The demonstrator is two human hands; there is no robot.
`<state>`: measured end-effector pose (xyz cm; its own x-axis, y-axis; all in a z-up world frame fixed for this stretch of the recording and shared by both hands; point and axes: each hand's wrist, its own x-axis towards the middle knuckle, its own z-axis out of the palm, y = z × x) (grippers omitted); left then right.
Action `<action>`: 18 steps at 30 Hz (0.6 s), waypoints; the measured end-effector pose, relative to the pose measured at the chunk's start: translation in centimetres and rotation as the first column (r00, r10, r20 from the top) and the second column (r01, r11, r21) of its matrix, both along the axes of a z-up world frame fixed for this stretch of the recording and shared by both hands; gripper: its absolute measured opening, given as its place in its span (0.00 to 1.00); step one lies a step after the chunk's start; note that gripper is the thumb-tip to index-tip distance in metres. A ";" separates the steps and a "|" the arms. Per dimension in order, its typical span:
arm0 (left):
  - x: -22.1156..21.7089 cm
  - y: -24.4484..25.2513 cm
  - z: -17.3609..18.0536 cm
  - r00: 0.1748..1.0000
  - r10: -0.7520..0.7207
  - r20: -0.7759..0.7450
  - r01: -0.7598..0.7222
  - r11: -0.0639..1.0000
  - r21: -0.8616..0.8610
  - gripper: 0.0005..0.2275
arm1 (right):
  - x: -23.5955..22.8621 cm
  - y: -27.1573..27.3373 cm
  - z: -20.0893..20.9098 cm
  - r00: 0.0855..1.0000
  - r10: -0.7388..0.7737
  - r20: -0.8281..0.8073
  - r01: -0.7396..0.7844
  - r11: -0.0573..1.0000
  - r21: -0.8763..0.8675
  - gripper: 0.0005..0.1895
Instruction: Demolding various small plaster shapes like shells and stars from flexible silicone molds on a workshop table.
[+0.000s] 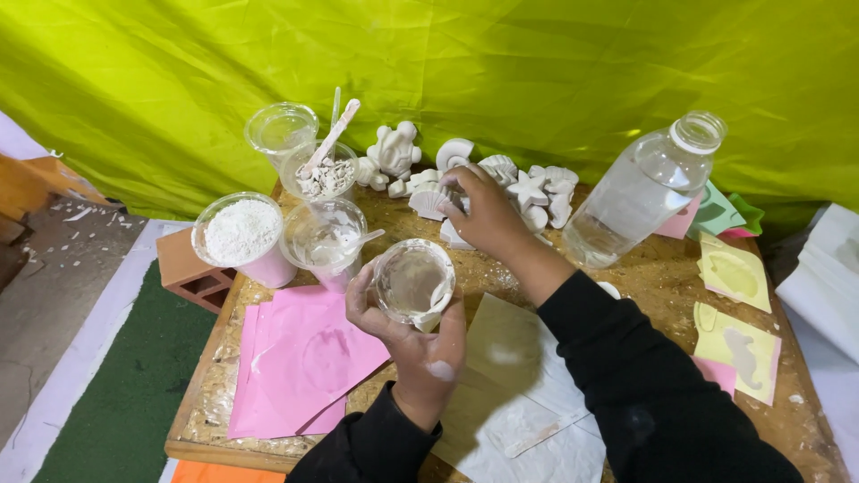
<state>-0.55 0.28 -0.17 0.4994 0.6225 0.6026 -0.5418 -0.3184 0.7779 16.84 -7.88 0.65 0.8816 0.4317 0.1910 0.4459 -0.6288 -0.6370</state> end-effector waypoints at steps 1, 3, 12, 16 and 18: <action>0.0 0.0 0.0 1.000 0.002 0.000 -0.002 1.000 -0.001 0.35 | 0.0 -0.3 0.2 1.000 0.002 0.000 -0.002 1.000 -0.001 0.11; 0.0 0.0 -0.1 0.995 -0.090 -0.046 0.088 0.995 -0.053 0.36 | -0.1 -1.0 0.5 0.999 0.048 -0.002 -0.048 0.997 0.052 0.16; 1.5 -0.5 0.0 0.888 -0.396 -0.232 0.339 0.907 -0.250 0.35 | -8.7 -9.9 5.1 0.996 -0.029 0.082 0.021 0.994 0.105 0.12; 1.8 0.4 0.0 0.839 -0.455 -0.300 0.359 0.876 -0.323 0.36 | -17.1 -13.4 4.9 0.999 -0.029 -0.029 0.026 0.994 -0.107 0.14; 1.4 0.5 0.5 0.795 -0.512 -0.325 0.423 0.852 -0.308 0.29 | -21.2 -14.2 3.3 0.986 -0.006 -0.166 -0.106 0.746 -0.658 0.35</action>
<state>0.88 0.78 0.38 0.9223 0.3395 0.1845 -0.2271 0.0900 0.9697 -4.32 -22.08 3.97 0.8478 0.4438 -0.2904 0.4250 -0.8960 -0.1286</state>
